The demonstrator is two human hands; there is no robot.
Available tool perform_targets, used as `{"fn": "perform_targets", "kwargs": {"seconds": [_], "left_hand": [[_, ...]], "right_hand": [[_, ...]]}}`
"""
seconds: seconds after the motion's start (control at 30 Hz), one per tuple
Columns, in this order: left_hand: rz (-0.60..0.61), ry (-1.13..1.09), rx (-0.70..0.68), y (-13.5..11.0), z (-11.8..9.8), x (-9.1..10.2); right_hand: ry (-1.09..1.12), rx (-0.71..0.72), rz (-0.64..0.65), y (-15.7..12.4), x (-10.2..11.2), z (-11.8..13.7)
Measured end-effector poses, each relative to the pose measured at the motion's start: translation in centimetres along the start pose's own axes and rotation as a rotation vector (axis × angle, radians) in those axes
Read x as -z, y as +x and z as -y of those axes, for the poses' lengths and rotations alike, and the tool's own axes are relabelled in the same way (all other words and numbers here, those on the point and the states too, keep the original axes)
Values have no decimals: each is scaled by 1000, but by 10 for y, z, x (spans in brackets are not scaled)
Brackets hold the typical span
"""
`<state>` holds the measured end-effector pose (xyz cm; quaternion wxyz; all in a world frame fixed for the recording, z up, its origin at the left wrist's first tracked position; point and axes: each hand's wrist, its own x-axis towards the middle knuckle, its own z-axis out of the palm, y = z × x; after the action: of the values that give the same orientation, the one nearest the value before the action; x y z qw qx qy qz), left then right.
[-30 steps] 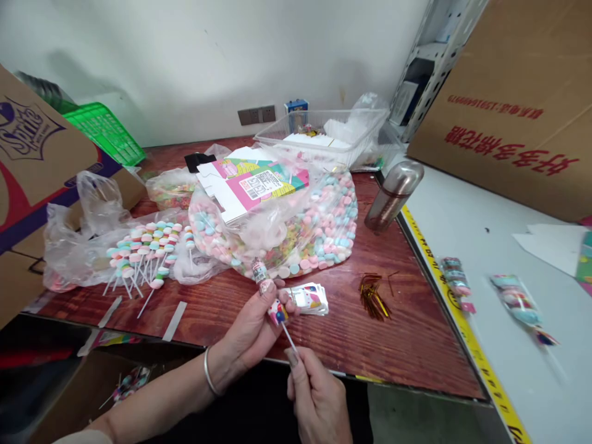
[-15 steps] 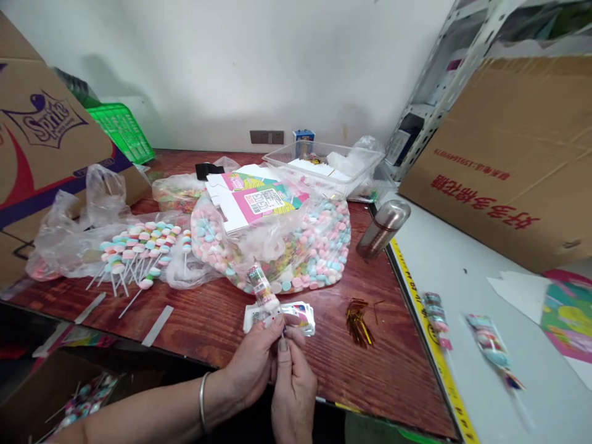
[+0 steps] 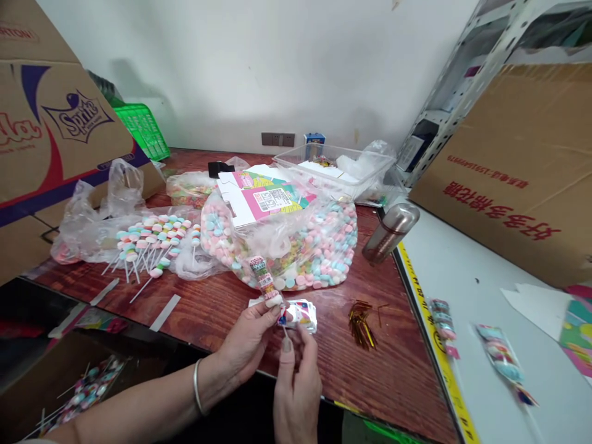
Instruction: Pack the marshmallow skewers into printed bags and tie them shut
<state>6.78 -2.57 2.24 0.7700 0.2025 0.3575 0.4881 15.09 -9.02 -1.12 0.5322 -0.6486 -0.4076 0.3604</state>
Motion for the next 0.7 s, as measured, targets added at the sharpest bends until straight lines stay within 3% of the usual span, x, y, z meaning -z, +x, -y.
{"fn": "perform_targets", "kwargs": {"seconds": [0.07, 0.17, 0.27, 0.37, 0.47, 0.57, 0.63, 0.7], "left_hand": [[-40, -14, -65, 1, 4, -3], [-36, 37, -40, -2, 7, -7], [17, 144, -55, -5, 6, -6], [147, 241, 13, -7, -3, 3], [311, 329, 215, -7, -16, 13], [442, 418, 313, -5, -23, 16], [448, 472, 292, -2, -22, 15], [381, 521, 193, 2, -18, 15]], "right_hand": [[-158, 92, -114, 3, -5, 4], [-270, 171, -194, 10, -13, 5], [-101, 125, -209, 17, -16, 5], [349, -104, -35, 16, -14, 8], [755, -367, 240, 6, -9, 12], [1029, -552, 520, -1, -1, 13], [892, -491, 566, 2, 12, 11], [460, -248, 428, 15, 34, 7]]}}
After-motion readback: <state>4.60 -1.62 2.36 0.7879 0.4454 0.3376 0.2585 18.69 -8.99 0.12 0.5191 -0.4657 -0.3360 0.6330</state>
